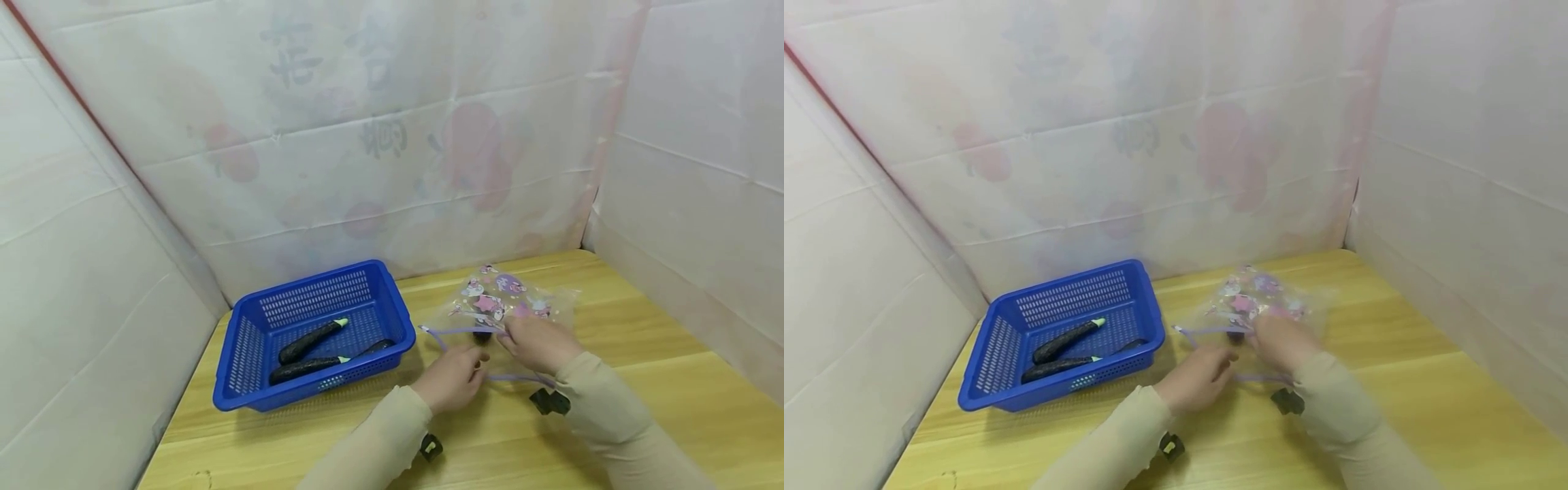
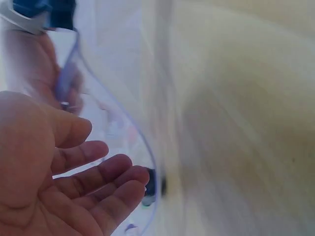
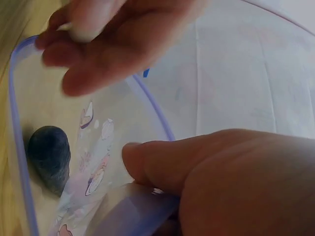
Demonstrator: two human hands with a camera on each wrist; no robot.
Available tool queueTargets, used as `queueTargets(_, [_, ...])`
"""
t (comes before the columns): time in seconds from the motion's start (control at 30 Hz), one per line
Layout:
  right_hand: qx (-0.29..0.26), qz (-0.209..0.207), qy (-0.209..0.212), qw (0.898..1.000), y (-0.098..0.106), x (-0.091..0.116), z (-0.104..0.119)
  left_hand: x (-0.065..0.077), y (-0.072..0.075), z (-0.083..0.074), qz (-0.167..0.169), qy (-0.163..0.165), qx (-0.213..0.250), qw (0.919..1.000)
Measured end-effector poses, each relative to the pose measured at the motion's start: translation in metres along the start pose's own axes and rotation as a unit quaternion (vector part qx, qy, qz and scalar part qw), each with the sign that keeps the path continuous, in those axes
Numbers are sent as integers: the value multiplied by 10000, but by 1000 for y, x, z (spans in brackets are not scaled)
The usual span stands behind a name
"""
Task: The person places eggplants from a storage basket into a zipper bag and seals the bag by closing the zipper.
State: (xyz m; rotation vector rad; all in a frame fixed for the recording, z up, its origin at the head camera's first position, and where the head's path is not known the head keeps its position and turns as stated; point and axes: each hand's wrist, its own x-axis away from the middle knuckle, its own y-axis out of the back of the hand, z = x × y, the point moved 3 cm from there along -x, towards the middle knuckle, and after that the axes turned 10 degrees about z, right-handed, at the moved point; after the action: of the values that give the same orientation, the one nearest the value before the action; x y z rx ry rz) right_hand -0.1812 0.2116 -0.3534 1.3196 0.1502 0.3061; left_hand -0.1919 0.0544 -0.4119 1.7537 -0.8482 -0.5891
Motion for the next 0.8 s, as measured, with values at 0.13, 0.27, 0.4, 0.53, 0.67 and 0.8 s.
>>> queueTargets(0.13, [-32,53,-55,10000,-3,0,-2,15,7,-2,-118,-254,265,9993])
queueTargets(0.27, [-64,167,-153,9997,-5,-1,-3,30,13,1,-204,-309,800,9961])
queueTargets(0.4, [-149,173,-171,9996,-6,-2,-3,40,22,9,-284,-236,1313,9907])
queueTargets(0.53, [-198,71,-151,9997,-4,-3,-4,50,38,15,-410,-211,1532,9871])
queueTargets(0.67, [-144,-57,-80,9998,0,-3,-5,63,59,21,-667,-188,1692,9831])
queueTargets(0.8, [-100,-110,-53,9999,2,-4,-5,74,76,29,-953,-163,1714,9804])
